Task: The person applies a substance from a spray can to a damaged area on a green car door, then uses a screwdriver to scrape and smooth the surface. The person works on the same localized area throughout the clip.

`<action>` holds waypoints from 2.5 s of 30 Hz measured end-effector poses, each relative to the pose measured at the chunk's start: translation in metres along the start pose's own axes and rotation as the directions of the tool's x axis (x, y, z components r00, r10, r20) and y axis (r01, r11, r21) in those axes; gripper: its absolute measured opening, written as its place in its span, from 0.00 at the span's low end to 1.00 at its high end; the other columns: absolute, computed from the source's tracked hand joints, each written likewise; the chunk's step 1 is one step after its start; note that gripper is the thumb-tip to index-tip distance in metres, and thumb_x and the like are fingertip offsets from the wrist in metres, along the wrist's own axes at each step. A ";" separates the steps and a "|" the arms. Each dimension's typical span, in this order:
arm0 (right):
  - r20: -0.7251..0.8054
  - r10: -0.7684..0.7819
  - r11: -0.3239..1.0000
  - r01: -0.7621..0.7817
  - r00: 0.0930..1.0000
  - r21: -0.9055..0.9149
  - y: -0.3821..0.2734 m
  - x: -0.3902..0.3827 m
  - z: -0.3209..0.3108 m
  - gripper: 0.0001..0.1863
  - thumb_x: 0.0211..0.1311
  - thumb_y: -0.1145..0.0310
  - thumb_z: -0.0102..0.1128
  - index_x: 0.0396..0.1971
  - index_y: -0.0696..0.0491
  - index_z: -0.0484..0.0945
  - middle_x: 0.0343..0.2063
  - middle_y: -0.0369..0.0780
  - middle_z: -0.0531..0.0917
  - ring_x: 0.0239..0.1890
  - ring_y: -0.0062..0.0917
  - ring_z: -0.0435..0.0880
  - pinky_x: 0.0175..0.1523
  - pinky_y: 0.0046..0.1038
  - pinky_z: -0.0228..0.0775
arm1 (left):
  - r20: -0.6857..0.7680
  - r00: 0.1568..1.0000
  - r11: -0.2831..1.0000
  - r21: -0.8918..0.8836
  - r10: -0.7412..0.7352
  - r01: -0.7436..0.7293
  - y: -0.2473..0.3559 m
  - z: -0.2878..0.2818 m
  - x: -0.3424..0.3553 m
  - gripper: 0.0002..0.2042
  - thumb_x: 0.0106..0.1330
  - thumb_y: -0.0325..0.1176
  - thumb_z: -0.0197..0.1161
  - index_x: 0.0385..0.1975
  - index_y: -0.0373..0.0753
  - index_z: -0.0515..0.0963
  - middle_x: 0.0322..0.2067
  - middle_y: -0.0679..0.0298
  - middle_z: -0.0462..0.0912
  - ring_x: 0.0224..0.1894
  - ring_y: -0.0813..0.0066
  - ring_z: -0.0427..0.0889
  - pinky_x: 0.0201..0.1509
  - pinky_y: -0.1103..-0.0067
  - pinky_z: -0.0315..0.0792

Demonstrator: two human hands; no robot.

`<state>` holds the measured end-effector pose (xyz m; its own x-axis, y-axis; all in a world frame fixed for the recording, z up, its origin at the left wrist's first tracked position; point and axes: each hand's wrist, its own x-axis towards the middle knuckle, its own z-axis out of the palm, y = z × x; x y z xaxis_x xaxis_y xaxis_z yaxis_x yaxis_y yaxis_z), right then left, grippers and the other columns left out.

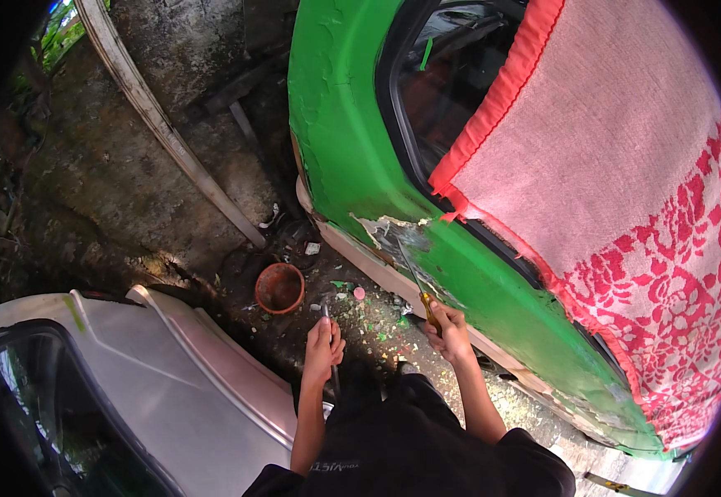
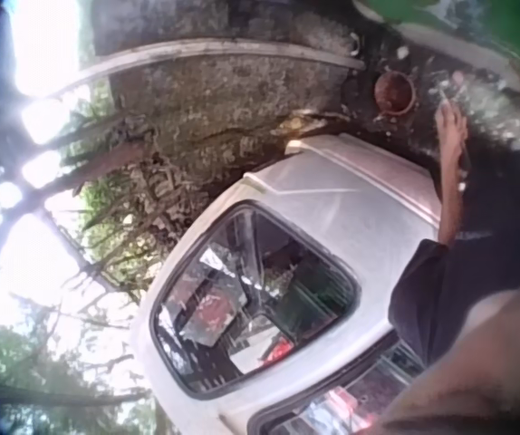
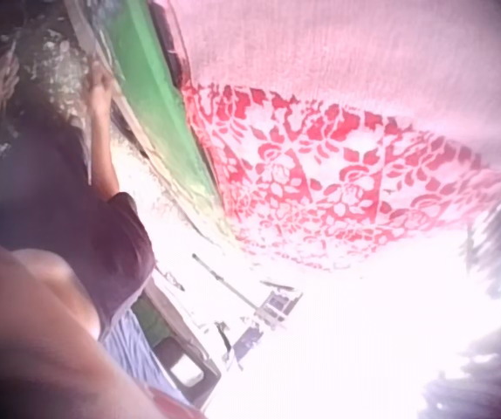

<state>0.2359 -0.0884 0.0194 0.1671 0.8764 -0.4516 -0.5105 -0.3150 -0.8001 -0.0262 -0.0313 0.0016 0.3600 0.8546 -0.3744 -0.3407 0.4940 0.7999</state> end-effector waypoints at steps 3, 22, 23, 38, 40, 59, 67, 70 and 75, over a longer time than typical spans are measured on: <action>-0.008 -0.068 0.994 0.067 0.998 -0.089 -0.010 0.010 0.020 0.20 0.73 0.57 0.51 0.58 0.52 0.74 0.13 0.31 0.66 0.08 0.11 0.56 0.13 0.18 0.46 | 0.004 1.000 1.000 0.026 0.002 -0.002 0.003 0.002 0.003 0.17 0.77 0.48 0.41 0.28 0.43 0.63 0.14 0.73 0.57 0.11 0.87 0.52 0.12 0.86 0.46; -0.045 -0.155 0.955 0.138 0.987 -0.263 -0.014 0.028 0.034 0.22 0.72 0.59 0.52 0.61 0.52 0.72 0.14 0.30 0.68 0.10 0.11 0.55 0.14 0.18 0.46 | 0.029 1.000 1.000 0.027 -0.001 0.000 -0.002 0.003 0.013 0.17 0.77 0.48 0.42 0.29 0.43 0.63 0.14 0.73 0.57 0.11 0.88 0.53 0.12 0.86 0.46; -0.066 -0.128 0.973 0.112 0.990 -0.203 -0.007 0.031 0.035 0.22 0.72 0.59 0.52 0.61 0.51 0.72 0.14 0.31 0.68 0.09 0.11 0.55 0.13 0.17 0.45 | 0.029 1.000 1.000 0.021 -0.003 0.003 -0.002 0.005 0.013 0.17 0.77 0.48 0.42 0.29 0.43 0.63 0.14 0.73 0.57 0.11 0.88 0.53 0.12 0.86 0.46; -0.055 -0.109 0.993 0.107 0.993 -0.044 -0.023 0.003 0.027 0.22 0.72 0.59 0.52 0.61 0.52 0.71 0.14 0.32 0.67 0.09 0.11 0.56 0.13 0.18 0.44 | 0.049 0.999 1.000 0.022 0.016 -0.018 0.008 0.008 0.018 0.18 0.77 0.49 0.41 0.28 0.43 0.63 0.14 0.73 0.57 0.11 0.88 0.52 0.12 0.86 0.45; -0.023 -0.107 0.992 0.105 0.994 -0.069 -0.025 0.020 0.048 0.21 0.72 0.58 0.53 0.59 0.52 0.73 0.14 0.31 0.67 0.09 0.11 0.57 0.13 0.18 0.44 | 0.040 0.999 0.999 0.032 0.020 -0.022 0.009 0.011 0.023 0.18 0.77 0.48 0.41 0.28 0.43 0.63 0.14 0.73 0.56 0.11 0.87 0.52 0.12 0.85 0.45; -0.053 -0.084 0.996 0.084 0.995 -0.014 -0.020 0.009 0.055 0.20 0.73 0.59 0.50 0.60 0.51 0.72 0.15 0.32 0.67 0.09 0.11 0.57 0.12 0.17 0.45 | 0.065 0.998 0.999 0.027 0.016 -0.018 0.009 0.005 0.018 0.17 0.77 0.48 0.41 0.28 0.43 0.62 0.14 0.73 0.56 0.11 0.88 0.52 0.12 0.86 0.45; -0.082 -0.088 0.996 0.090 0.993 0.019 -0.012 -0.001 0.051 0.21 0.73 0.58 0.50 0.60 0.49 0.72 0.15 0.32 0.66 0.09 0.11 0.56 0.13 0.16 0.46 | 0.056 0.998 1.000 0.005 0.018 -0.018 0.013 -0.007 0.016 0.17 0.77 0.47 0.41 0.29 0.43 0.63 0.14 0.73 0.56 0.11 0.88 0.52 0.11 0.86 0.45; -0.094 -0.105 0.994 0.109 0.990 0.030 -0.005 0.000 0.050 0.21 0.73 0.58 0.50 0.60 0.50 0.72 0.15 0.33 0.66 0.09 0.11 0.55 0.13 0.16 0.45 | 0.065 0.998 0.999 0.015 0.027 -0.028 0.019 -0.010 0.020 0.17 0.77 0.47 0.41 0.29 0.43 0.63 0.14 0.73 0.56 0.11 0.88 0.52 0.11 0.86 0.45; -0.091 -0.164 0.986 0.160 0.982 -0.054 -0.015 -0.005 0.052 0.21 0.73 0.59 0.51 0.61 0.50 0.71 0.14 0.31 0.66 0.09 0.11 0.56 0.13 0.16 0.45 | 0.112 0.994 1.000 0.016 -0.002 0.001 0.021 -0.014 0.023 0.17 0.77 0.47 0.41 0.29 0.43 0.63 0.14 0.73 0.56 0.11 0.88 0.52 0.12 0.86 0.45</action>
<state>0.1989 -0.0689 0.0545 0.3245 0.8795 -0.3482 -0.4313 -0.1900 -0.8820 -0.0367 0.0011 0.0032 0.4560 0.8300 -0.3212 -0.3269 0.4919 0.8070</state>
